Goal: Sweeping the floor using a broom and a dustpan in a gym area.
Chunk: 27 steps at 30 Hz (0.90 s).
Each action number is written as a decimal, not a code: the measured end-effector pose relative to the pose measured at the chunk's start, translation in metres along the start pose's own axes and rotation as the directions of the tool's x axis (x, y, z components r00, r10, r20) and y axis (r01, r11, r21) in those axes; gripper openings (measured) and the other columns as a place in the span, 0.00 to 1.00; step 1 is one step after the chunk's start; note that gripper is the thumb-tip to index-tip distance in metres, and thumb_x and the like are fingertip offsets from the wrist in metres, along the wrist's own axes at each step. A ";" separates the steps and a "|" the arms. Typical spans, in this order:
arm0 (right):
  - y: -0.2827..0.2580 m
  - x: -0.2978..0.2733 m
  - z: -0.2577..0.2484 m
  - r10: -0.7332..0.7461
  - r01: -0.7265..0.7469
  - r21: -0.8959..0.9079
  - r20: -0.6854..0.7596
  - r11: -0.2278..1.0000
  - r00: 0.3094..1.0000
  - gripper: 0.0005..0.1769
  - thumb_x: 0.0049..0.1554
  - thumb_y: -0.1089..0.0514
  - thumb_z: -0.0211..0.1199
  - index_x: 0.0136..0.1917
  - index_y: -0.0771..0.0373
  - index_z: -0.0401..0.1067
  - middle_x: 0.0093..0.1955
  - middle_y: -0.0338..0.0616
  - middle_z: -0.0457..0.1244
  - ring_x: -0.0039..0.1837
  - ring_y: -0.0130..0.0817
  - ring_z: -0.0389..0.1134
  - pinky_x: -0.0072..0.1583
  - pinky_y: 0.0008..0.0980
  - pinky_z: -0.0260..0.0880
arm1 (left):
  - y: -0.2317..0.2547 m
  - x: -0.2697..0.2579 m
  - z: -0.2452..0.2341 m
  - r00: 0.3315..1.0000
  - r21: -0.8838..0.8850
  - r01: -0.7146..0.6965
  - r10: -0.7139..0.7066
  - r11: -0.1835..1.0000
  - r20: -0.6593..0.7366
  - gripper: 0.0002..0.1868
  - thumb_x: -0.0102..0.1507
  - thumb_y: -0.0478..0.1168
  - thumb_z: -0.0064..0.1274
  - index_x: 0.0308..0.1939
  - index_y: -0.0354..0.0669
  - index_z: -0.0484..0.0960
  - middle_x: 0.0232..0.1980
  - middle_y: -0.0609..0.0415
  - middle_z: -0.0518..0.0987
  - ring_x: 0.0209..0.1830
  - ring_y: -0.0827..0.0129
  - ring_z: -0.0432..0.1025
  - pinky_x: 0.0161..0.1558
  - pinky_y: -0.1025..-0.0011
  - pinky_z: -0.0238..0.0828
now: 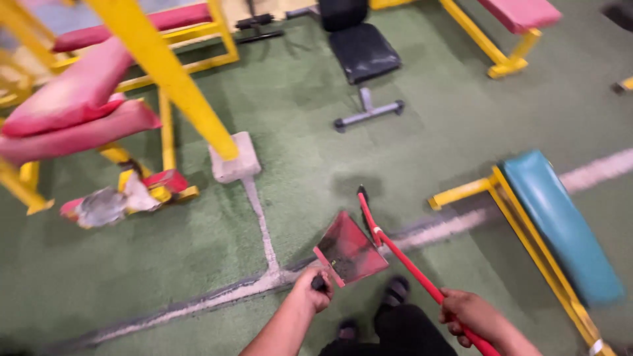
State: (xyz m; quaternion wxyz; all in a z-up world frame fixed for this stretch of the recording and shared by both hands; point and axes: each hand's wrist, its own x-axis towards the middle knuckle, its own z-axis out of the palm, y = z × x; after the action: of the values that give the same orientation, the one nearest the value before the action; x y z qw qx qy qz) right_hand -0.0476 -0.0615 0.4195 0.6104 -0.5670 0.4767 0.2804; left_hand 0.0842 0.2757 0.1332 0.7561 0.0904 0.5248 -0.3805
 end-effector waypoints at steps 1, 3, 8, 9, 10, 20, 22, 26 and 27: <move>-0.017 -0.001 0.003 -0.024 0.026 -0.042 0.054 0.999 0.998 0.30 0.60 0.64 0.49 0.75 0.65 0.67 0.42 0.58 0.62 0.32 0.38 0.54 0.29 0.34 0.48 | -0.001 -0.002 0.007 0.996 -0.037 -0.080 0.081 0.996 0.023 0.04 0.64 0.32 0.49 0.35 0.37 0.78 0.21 0.56 0.73 0.14 0.74 0.64 0.16 0.79 0.66; -0.043 0.010 0.004 -0.045 0.059 -0.108 0.121 0.992 0.992 0.30 0.58 0.65 0.49 0.73 0.70 0.68 0.44 0.60 0.63 0.32 0.39 0.54 0.29 0.35 0.50 | 0.006 0.000 0.018 0.984 -0.102 -0.169 0.175 0.980 0.047 0.05 0.63 0.32 0.50 0.31 0.40 0.75 0.22 0.56 0.73 0.13 0.73 0.63 0.15 0.79 0.66; -0.115 0.039 0.003 -0.006 0.060 -0.257 0.207 0.964 0.978 0.34 0.53 0.68 0.49 0.72 0.63 0.71 0.42 0.62 0.64 0.31 0.41 0.54 0.27 0.36 0.49 | 0.039 0.011 0.048 0.955 -0.217 -0.296 0.290 0.930 -0.061 0.05 0.64 0.37 0.51 0.34 0.42 0.74 0.22 0.58 0.73 0.16 0.73 0.65 0.17 0.78 0.65; -0.136 0.037 0.009 -0.016 0.080 -0.282 0.224 0.956 0.974 0.34 0.53 0.68 0.49 0.72 0.63 0.71 0.42 0.62 0.64 0.31 0.41 0.54 0.27 0.36 0.49 | 0.051 0.006 0.060 0.949 -0.243 -0.313 0.310 0.918 -0.050 0.05 0.64 0.37 0.51 0.34 0.42 0.74 0.22 0.58 0.73 0.16 0.73 0.65 0.17 0.78 0.65; -0.152 0.030 0.012 -0.024 0.098 -0.341 0.216 0.935 0.976 0.35 0.54 0.67 0.48 0.75 0.64 0.69 0.43 0.62 0.64 0.32 0.41 0.54 0.27 0.36 0.50 | 0.054 0.001 0.065 0.934 -0.285 -0.351 0.355 0.892 -0.040 0.02 0.62 0.34 0.50 0.34 0.41 0.74 0.20 0.58 0.72 0.14 0.73 0.63 0.14 0.78 0.63; -0.263 0.113 0.029 -0.009 0.217 -0.520 0.372 0.826 0.928 0.14 0.55 0.72 0.51 0.55 0.73 0.70 0.44 0.64 0.64 0.31 0.46 0.56 0.28 0.41 0.51 | 0.069 -0.051 0.094 0.841 -0.500 -0.428 0.535 0.753 0.085 0.02 0.58 0.31 0.46 0.35 0.38 0.73 0.22 0.54 0.73 0.14 0.75 0.64 0.15 0.85 0.61; -0.275 0.116 0.048 -0.016 0.248 -0.538 0.399 0.806 0.917 0.14 0.57 0.71 0.50 0.55 0.73 0.70 0.44 0.63 0.65 0.31 0.44 0.56 0.28 0.39 0.51 | 0.086 -0.048 0.086 0.818 -0.510 -0.436 0.563 0.742 0.120 0.06 0.56 0.29 0.46 0.36 0.39 0.73 0.22 0.55 0.74 0.15 0.75 0.66 0.15 0.85 0.59; -0.302 0.126 0.080 -0.012 0.237 -0.547 0.383 0.803 0.924 0.18 0.57 0.73 0.50 0.59 0.73 0.71 0.44 0.63 0.66 0.30 0.41 0.55 0.27 0.37 0.50 | 0.097 -0.060 0.104 0.783 -0.473 -0.484 0.606 0.736 0.142 0.06 0.56 0.29 0.45 0.35 0.40 0.75 0.21 0.59 0.72 0.16 0.78 0.66 0.15 0.84 0.51; -0.311 0.132 0.091 -0.011 0.235 -0.548 0.380 0.803 0.925 0.18 0.57 0.73 0.50 0.59 0.73 0.71 0.44 0.63 0.66 0.30 0.41 0.55 0.27 0.37 0.50 | 0.112 -0.050 0.104 0.784 -0.474 -0.482 0.604 0.737 0.143 0.06 0.56 0.29 0.45 0.35 0.40 0.75 0.21 0.59 0.72 0.16 0.78 0.66 0.15 0.84 0.51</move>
State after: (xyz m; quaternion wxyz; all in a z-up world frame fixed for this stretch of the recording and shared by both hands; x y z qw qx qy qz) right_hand 0.3022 -0.0630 0.4237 0.5000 -0.6963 0.2091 0.4706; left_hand 0.2271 0.3213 0.1918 0.9035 0.0231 0.4270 -0.0296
